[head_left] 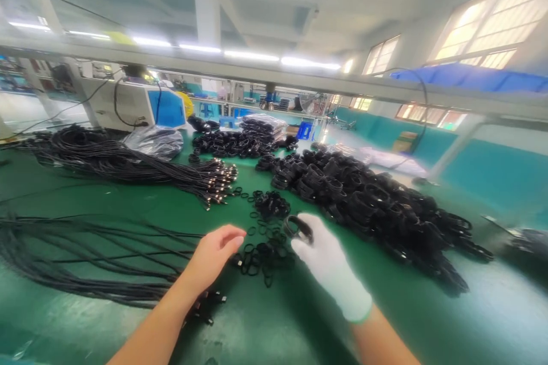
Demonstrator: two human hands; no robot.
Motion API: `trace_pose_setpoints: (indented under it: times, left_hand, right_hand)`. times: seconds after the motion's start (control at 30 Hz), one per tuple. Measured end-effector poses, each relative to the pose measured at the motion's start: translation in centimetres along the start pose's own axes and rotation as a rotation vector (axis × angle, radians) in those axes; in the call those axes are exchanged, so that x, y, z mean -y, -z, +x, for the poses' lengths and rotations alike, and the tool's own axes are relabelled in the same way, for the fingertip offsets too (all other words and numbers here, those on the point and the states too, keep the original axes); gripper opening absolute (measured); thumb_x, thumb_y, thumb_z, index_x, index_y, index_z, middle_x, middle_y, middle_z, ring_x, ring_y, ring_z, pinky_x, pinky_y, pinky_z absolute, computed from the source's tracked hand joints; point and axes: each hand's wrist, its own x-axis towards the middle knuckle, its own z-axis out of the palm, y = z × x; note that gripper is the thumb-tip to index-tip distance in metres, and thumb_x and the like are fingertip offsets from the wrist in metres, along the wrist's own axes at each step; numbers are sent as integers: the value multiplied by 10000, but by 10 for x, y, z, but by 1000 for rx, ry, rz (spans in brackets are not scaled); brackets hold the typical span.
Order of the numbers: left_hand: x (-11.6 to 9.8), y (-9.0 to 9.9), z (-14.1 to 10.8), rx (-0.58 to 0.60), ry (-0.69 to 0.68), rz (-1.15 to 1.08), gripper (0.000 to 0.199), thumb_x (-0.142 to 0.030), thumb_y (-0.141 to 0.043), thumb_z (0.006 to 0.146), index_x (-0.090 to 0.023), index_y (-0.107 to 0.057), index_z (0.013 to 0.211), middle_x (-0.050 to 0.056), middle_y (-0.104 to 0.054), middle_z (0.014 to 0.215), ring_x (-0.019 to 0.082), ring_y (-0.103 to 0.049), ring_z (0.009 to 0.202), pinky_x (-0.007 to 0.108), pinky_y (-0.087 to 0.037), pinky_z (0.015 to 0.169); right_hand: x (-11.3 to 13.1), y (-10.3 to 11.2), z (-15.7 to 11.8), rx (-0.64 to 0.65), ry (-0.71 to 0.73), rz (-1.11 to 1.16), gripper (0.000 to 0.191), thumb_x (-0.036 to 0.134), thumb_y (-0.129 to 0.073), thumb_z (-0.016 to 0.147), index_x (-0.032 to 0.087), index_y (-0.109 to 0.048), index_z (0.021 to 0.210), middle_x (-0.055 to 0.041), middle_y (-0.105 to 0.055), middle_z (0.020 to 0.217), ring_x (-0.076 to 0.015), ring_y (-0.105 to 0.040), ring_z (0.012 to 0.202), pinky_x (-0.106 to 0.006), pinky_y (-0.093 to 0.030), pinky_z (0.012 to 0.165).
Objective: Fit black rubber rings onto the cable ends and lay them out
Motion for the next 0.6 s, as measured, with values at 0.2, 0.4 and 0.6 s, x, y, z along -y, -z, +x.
trace_pose_setpoints:
  times: [0.2, 0.4, 0.6]
  left_hand:
    - [1, -4, -2, 49, 27, 31, 316, -423, -509, 790, -199, -674, 939, 30, -687, 932, 209, -626, 831, 301, -476, 782]
    - [0, -6, 0, 143, 67, 93, 364, -480, -472, 802, -220, -651, 983, 15, -689, 917, 207, -631, 791, 308, -479, 784]
    - [14, -6, 6, 81, 69, 256, 353, -533, -503, 757, -286, -674, 941, -15, -702, 916, 224, -646, 813, 293, -498, 753]
  right_hand:
    - [-82, 47, 22, -72, -44, -175, 553, 190, -583, 667, 122, -523, 1213, -130, -533, 1233, -290, -450, 1171, -444, -310, 1010]
    - [-113, 54, 23, -42, -43, -175, 761, 220, -638, 651, 142, -369, 1358, -115, -557, 1230, -238, -503, 1129, -381, -360, 982]
    - [-113, 58, 11, -285, -82, -232, 639, 291, -632, 686, 170, -461, 1290, -82, -616, 1102, -216, -576, 994, -334, -437, 892]
